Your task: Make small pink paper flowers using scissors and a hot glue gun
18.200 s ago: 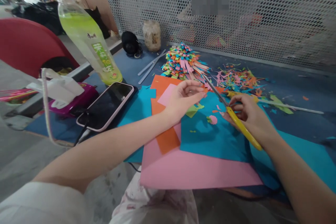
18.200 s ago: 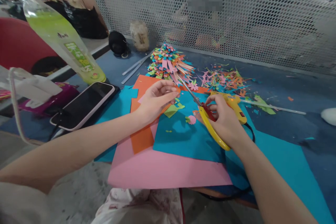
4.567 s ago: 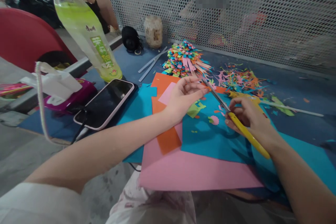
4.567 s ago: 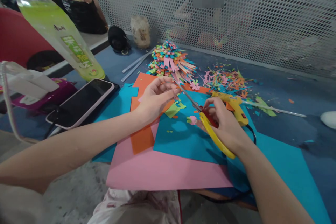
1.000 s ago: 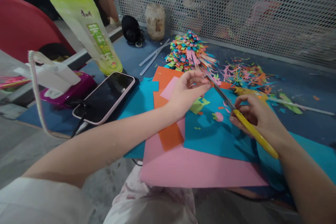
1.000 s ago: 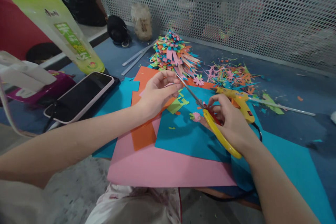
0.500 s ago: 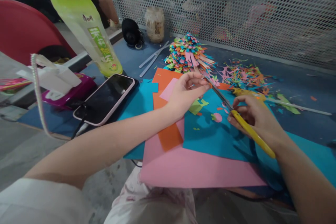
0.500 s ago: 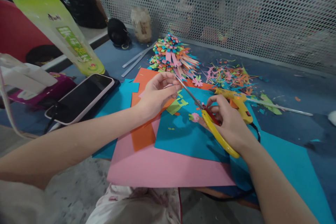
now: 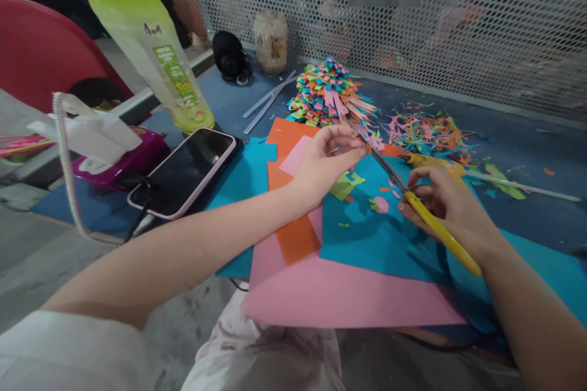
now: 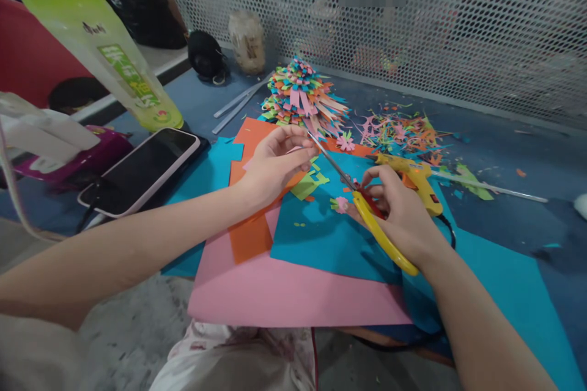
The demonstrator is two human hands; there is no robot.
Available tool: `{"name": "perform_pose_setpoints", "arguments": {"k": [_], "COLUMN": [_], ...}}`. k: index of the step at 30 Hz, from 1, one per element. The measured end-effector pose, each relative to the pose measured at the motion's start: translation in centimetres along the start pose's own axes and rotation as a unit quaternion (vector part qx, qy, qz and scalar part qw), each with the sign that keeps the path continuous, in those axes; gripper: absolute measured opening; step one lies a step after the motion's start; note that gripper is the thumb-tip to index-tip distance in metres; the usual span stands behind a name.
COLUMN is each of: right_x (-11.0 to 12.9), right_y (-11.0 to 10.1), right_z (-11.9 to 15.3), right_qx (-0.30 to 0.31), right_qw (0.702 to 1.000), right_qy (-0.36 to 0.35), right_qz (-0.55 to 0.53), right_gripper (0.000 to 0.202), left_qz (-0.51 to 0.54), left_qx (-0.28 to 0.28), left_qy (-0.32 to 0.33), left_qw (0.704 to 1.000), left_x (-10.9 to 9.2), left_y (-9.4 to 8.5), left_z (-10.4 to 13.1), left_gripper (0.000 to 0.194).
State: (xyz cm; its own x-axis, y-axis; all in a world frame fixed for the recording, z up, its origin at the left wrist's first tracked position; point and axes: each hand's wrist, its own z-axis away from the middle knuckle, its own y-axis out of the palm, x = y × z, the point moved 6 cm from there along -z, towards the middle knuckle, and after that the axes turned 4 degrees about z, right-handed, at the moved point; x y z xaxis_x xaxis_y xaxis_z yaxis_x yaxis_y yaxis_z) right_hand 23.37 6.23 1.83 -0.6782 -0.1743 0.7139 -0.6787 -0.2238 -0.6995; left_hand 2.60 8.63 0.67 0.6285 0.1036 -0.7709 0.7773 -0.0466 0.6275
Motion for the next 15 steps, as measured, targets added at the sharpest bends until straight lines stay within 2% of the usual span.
{"name": "perform_pose_setpoints", "arguments": {"k": [3, 15], "right_x": [-0.03, -0.46], "right_y": [0.19, 0.23], "right_z": [-0.07, -0.20], "right_qx": [0.023, 0.032], "right_qw": [1.000, 0.999], "right_qy": [0.002, -0.002], "right_qz": [0.002, 0.009], "right_gripper": [0.059, 0.058], "left_qz": [-0.003, -0.004], "left_qx": [-0.002, -0.001], "left_qy": [-0.004, -0.011], "left_qw": [1.000, 1.000], "left_x": [-0.06, -0.08], "left_y": [0.10, 0.10], "left_z": [0.04, 0.00], "left_gripper": [0.029, 0.030]}}
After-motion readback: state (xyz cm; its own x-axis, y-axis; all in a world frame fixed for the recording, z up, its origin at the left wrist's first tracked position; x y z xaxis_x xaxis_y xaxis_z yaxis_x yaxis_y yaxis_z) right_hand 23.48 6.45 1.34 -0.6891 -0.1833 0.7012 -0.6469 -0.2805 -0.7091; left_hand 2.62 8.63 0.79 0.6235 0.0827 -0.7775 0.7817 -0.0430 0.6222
